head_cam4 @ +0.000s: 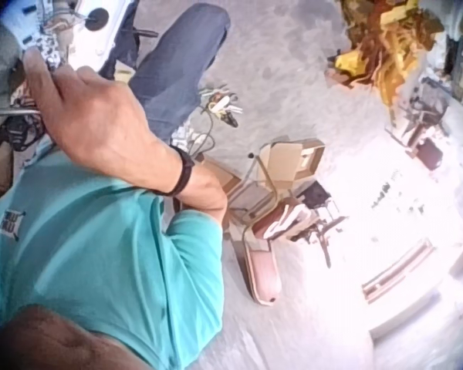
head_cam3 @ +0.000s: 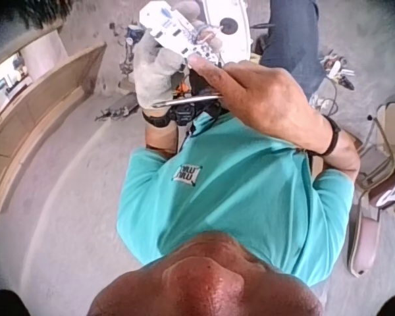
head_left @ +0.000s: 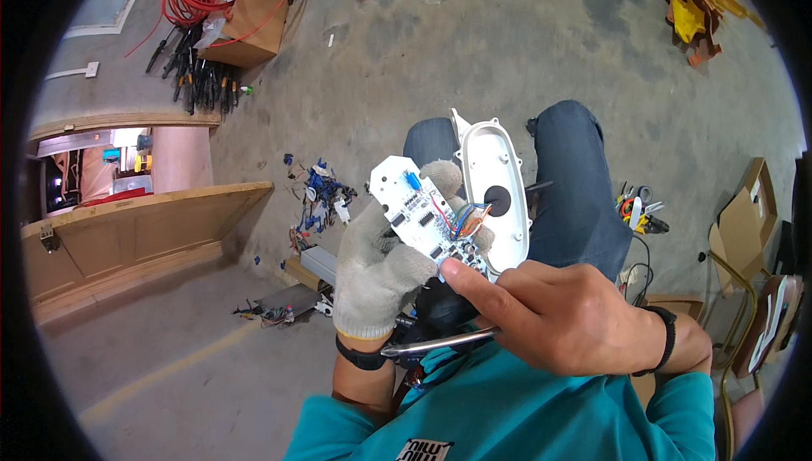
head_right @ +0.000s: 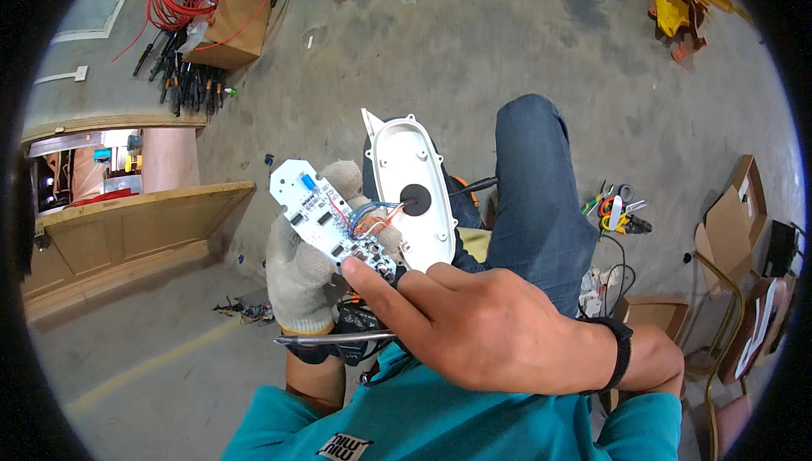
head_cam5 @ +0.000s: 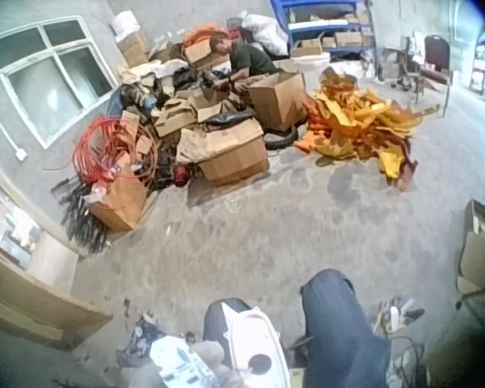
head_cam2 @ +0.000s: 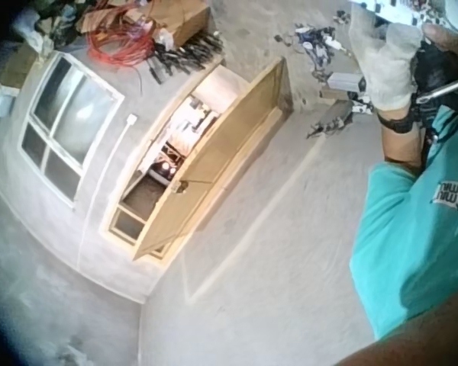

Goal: Repairing a small electronic circuit board using a screwdriver.

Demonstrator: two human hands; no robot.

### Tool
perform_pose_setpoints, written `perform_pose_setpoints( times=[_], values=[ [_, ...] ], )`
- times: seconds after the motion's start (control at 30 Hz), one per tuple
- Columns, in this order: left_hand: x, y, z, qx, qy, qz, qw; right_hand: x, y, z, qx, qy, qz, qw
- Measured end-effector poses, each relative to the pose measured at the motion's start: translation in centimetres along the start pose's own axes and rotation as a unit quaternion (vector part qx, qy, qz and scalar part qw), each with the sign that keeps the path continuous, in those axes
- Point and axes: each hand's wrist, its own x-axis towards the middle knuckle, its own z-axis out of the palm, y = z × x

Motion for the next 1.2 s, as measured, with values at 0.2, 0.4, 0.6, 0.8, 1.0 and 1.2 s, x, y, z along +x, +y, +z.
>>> perform_pose_setpoints(
  times=[0.2, 0.4, 0.6, 0.8, 1.0, 1.2],
  values=[
    [0.6, 0.1, -0.1, 0.007, -0.028, 0.013, 0.999, 0.2, -0.3, -0.5, 0.051, 0.010, 0.041, 0.998],
    [0.8, 0.0, -0.5, -0.022, -0.050, 0.011, 0.998, 0.9, 0.5, -0.5, 0.078, 0.013, 0.037, 0.996],
    [0.8, 0.2, 0.0, -0.050, -0.018, 0.004, 0.999, 2.3, 1.5, 0.2, 0.214, 0.153, 0.166, 0.950],
    [0.2, 0.7, -0.6, -0.028, -0.007, -0.048, 0.998, 3.2, 1.7, 0.9, 0.206, 0.149, 0.188, 0.949],
    [0.4, 0.2, -1.0, -0.048, -0.053, -0.039, 0.997, 3.6, 2.6, 1.5, 0.166, 0.189, 0.172, 0.952],
    [0.9, 0.5, -1.4, 0.025, -0.088, -0.031, 0.995, 3.6, 3.1, 1.6, 0.219, 0.147, 0.164, 0.950]
  ],
)
